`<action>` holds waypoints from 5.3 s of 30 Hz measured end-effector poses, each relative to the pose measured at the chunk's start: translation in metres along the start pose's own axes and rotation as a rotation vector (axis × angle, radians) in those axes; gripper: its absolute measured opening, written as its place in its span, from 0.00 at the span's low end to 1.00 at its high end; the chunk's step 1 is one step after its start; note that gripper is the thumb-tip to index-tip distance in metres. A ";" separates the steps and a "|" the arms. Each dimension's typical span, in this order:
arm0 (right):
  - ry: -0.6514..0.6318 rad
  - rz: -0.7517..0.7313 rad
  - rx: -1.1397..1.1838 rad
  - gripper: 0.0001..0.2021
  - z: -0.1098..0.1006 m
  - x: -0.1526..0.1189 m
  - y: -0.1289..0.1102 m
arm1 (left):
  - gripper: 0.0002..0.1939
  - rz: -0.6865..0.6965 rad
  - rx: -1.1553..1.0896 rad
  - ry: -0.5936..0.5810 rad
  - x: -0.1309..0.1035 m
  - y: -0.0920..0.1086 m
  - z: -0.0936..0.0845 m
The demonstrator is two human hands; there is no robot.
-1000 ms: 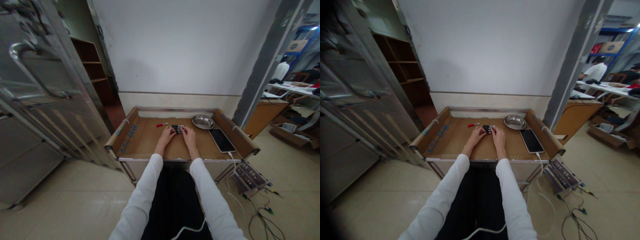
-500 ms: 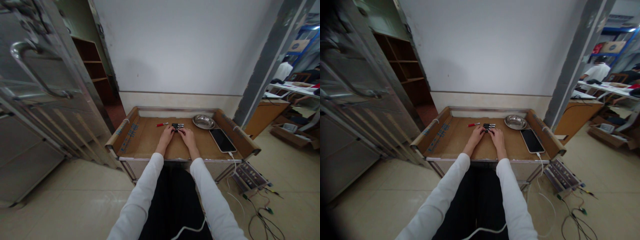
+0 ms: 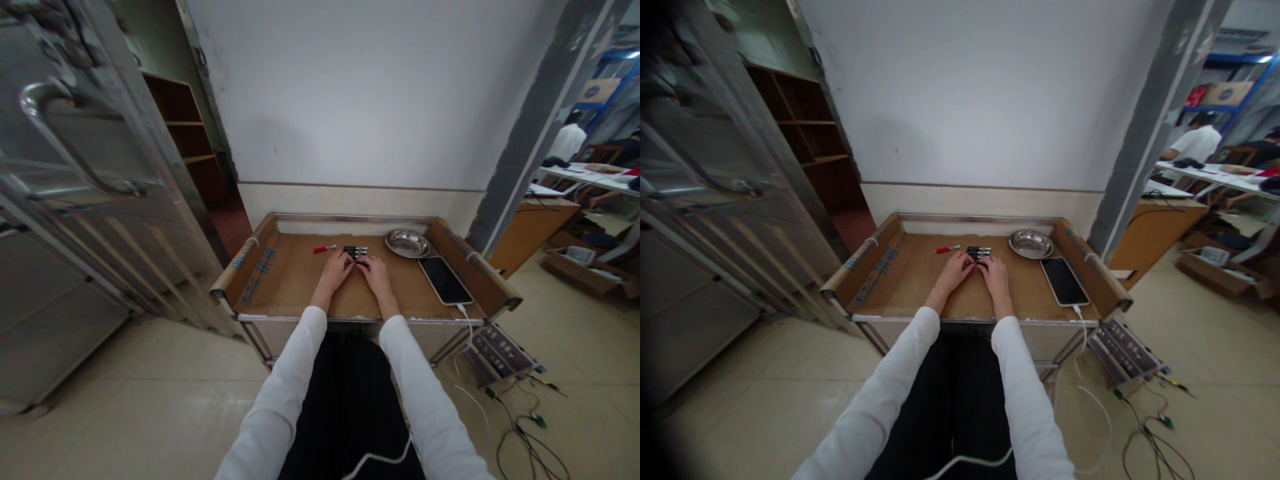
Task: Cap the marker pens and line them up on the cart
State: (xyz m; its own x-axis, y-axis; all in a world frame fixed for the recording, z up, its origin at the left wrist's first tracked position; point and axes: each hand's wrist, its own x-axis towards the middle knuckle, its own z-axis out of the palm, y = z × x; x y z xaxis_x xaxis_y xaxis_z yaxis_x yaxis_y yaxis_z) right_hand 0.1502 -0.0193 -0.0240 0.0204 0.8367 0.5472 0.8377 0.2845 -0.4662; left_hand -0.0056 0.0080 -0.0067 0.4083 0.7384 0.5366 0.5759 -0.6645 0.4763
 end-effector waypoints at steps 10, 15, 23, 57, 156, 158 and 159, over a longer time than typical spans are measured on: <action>0.030 0.059 -0.026 0.09 -0.005 -0.002 -0.005 | 0.02 -0.075 0.096 0.002 -0.001 0.000 0.002; 0.027 0.138 -0.093 0.11 -0.011 -0.003 -0.015 | 0.03 -0.067 0.111 0.007 -0.001 0.000 0.003; -0.077 0.187 -0.277 0.10 -0.015 -0.003 -0.023 | 0.09 -0.102 0.289 -0.066 0.000 0.009 -0.001; -0.003 0.136 -0.200 0.12 -0.019 -0.008 -0.028 | 0.10 -0.609 0.442 0.283 -0.005 0.004 -0.004; -0.054 0.138 -0.242 0.09 -0.013 -0.007 -0.016 | 0.02 -0.007 0.143 0.005 -0.005 0.003 0.004; -0.040 0.159 -0.260 0.09 -0.013 -0.008 -0.016 | 0.02 -0.022 0.159 0.004 -0.006 0.005 0.002; -0.033 0.162 -0.262 0.09 -0.013 -0.008 -0.017 | 0.02 -0.028 0.168 0.004 -0.006 0.005 0.001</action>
State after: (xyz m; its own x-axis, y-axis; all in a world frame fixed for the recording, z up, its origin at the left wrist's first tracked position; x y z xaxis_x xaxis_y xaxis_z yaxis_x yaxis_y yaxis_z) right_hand 0.1432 -0.0370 -0.0115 0.1512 0.8771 0.4559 0.9372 0.0195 -0.3483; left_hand -0.0039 0.0005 -0.0082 0.3882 0.7557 0.5275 0.6976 -0.6150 0.3676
